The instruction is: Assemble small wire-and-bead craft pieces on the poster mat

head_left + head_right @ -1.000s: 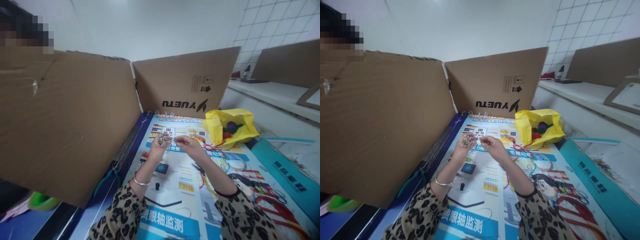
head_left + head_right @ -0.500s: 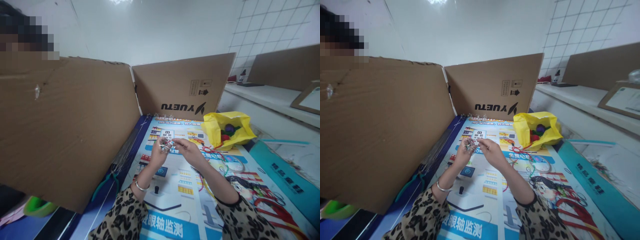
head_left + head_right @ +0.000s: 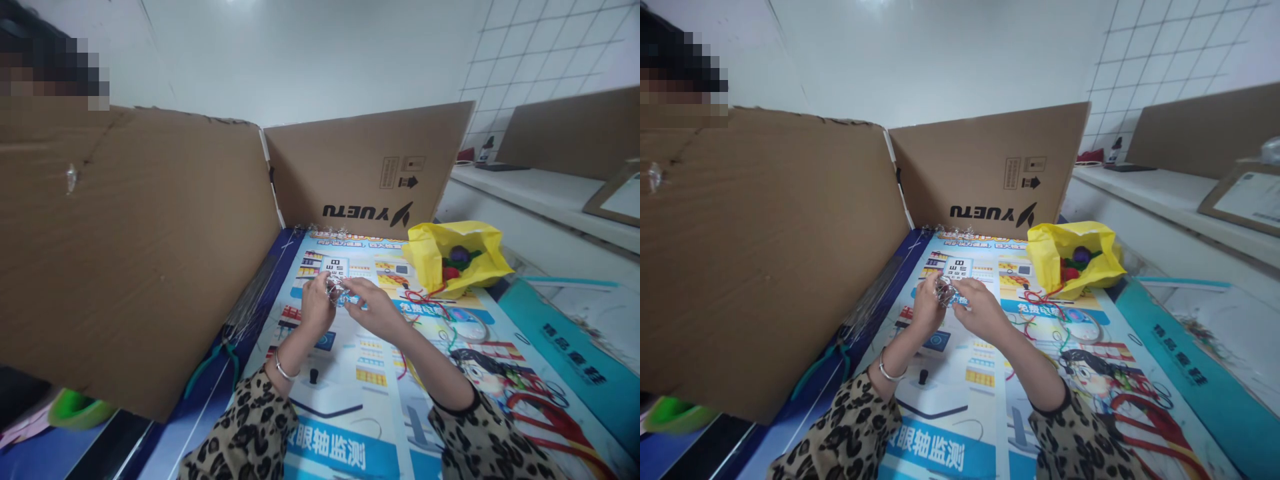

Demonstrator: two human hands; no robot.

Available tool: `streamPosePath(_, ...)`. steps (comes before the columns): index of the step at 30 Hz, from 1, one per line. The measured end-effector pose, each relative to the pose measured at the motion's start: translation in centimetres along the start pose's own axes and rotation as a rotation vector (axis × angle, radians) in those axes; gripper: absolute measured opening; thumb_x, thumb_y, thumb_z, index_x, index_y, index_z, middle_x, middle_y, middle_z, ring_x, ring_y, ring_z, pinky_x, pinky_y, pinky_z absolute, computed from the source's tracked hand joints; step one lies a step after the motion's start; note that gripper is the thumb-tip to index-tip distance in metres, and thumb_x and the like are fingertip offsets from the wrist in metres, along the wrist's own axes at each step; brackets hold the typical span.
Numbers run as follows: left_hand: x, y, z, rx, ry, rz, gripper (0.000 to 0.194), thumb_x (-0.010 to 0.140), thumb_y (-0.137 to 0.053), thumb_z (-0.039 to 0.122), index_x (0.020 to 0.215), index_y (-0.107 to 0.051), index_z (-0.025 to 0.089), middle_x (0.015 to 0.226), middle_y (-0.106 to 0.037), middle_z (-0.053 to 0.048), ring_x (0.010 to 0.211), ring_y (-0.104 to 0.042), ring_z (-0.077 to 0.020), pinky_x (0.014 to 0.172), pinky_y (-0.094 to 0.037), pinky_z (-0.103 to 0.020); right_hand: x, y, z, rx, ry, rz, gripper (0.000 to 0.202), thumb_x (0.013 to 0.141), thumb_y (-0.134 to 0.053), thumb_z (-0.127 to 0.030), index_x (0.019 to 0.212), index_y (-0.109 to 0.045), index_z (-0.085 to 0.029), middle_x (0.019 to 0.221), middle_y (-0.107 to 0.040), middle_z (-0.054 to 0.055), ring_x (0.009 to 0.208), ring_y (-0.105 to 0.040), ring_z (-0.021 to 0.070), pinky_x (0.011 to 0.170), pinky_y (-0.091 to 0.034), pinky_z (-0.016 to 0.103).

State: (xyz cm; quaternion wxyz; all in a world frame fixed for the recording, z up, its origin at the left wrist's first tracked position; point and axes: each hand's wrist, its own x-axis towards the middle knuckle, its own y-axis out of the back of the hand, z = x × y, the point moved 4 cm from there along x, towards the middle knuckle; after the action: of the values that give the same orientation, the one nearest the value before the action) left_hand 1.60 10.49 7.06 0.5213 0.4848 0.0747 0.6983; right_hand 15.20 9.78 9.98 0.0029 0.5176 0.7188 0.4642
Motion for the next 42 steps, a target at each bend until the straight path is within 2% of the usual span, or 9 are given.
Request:
streamPosePath(7, -0.1, -0.2, 0.1, 0.153, -0.038, -0.056, 0.051, 0.073, -0.049, 0.005, 0.123, -0.041, 0.014, 0.093, -0.066, -0.009, 0.091, -0.059, -0.023, 0.089, -0.035, -0.039, 0.3, -0.4, 0.8, 0.22, -0.157, -0.008, 0.022, 0.074, -0.058, -0.032, 0.091, -0.06, -0.018, 0.089, -0.059, 0.004, 0.08, -0.055, 0.0171, 0.068, -0.045, 0.029)
streamPosePath(11, -0.2, -0.7, 0.0, 0.041, -0.026, -0.131, 0.062, 0.07, -0.049, 0.002, 0.129, -0.037, 0.017, 0.098, -0.065, -0.008, 0.093, -0.057, -0.0227, 0.09, -0.035, -0.039, 0.4, -0.5, 1.5, 0.399, -0.259, -0.013, 0.021, 0.071, -0.061, -0.038, 0.075, -0.059, -0.018, 0.073, -0.057, 0.0, 0.069, -0.051, 0.0137, 0.066, -0.042, 0.027)
streamPosePath(15, -0.4, -1.7, -0.1, -0.44, 0.131, -0.259, 0.06, 0.068, -0.06, 0.011, 0.125, -0.042, 0.021, 0.088, -0.064, -0.005, 0.078, -0.058, -0.0187, 0.072, -0.042, -0.031, 0.2, -0.2, 2.1, 0.558, -0.391, -0.046, 0.029, 0.069, -0.062, -0.044, 0.066, -0.056, -0.017, 0.059, -0.05, -0.003, 0.056, -0.045, 0.0103, 0.052, -0.035, 0.023)
streamPosePath(17, -0.5, -2.1, -0.3, -0.782, 0.314, -0.301, 0.055, 0.065, -0.066, 0.014, 0.116, -0.049, 0.021, 0.078, -0.063, -0.001, 0.068, -0.057, -0.0146, 0.065, -0.042, -0.026, 0.1, 0.2, 2.3, 0.626, -0.423, -0.055, 0.031, 0.071, -0.06, -0.047, 0.069, -0.056, -0.016, 0.06, -0.051, -0.003, 0.056, -0.046, 0.0101, 0.051, -0.036, 0.022)
streamPosePath(20, -0.4, -2.3, -1.0, -1.225, 0.633, -0.236, 0.031, 0.062, -0.072, 0.024, 0.088, -0.057, 0.017, 0.066, -0.059, 0.001, 0.063, -0.056, -0.0117, 0.062, -0.042, -0.024, 0.1, 0.9, 2.9, 0.664, -0.431, -0.009, 0.032, 0.074, -0.056, -0.048, 0.079, -0.057, -0.017, 0.066, -0.055, -0.001, 0.06, -0.05, 0.0108, 0.053, -0.039, 0.023)
streamPosePath(26, 0.1, -1.6, -2.2, -1.536, 0.823, 0.002, 0.025, 0.06, -0.075, 0.027, 0.074, -0.059, 0.015, 0.063, -0.058, 0.002, 0.063, -0.057, -0.0097, 0.06, -0.043, -0.021, 0.2, -0.4, 3.2, 0.379, -0.316, -0.001, 0.023, 0.074, -0.056, -0.038, 0.085, -0.058, -0.017, 0.079, -0.061, 0.002, 0.07, -0.056, 0.0143, 0.063, -0.045, 0.028)
streamPosePath(31, -0.2, -2.1, -2.2, -1.51, 0.841, -0.005, 0.025, 0.057, -0.077, 0.027, 0.068, -0.059, 0.013, 0.062, -0.059, 0.002, 0.057, -0.055, -0.0083, 0.055, -0.041, -0.02, -0.2, -2.2, 1.9, 0.122, -0.109, 0.032, 0.035, 0.074, -0.055, -0.024, 0.108, -0.054, -0.021, 0.105, -0.056, 0.007, 0.081, -0.058, 0.0163, 0.074, -0.049, 0.034)
streamPosePath(36, -0.5, -2.2, -2.0, -1.457, 0.879, 0.014, 0.024, 0.054, -0.076, 0.023, 0.071, -0.061, 0.015, 0.066, -0.062, 0.001, 0.061, -0.057, -0.0099, 0.058, -0.041, -0.021, -1.0, -2.6, 1.0, -0.039, 0.075, 0.074, 0.054, 0.075, -0.049, -0.012, 0.125, -0.045, -0.031, 0.118, -0.048, 0.006, 0.11, -0.048, 0.0209, 0.089, -0.046, 0.04)
streamPosePath(42, -0.7, -1.7, -0.9, -1.4, 0.905, 0.025, 0.022, 0.05, -0.073, 0.013, 0.068, -0.061, 0.015, 0.063, -0.061, 0.003, 0.059, -0.055, -0.0087, 0.055, -0.037, -0.02, -1.4, -3.3, 1.9, 0.058, 0.115, 0.074, 0.053, 0.076, -0.049, -0.01, 0.124, -0.048, -0.034, 0.113, -0.05, 0.004, 0.098, -0.053, 0.018, 0.075, -0.052, 0.033)
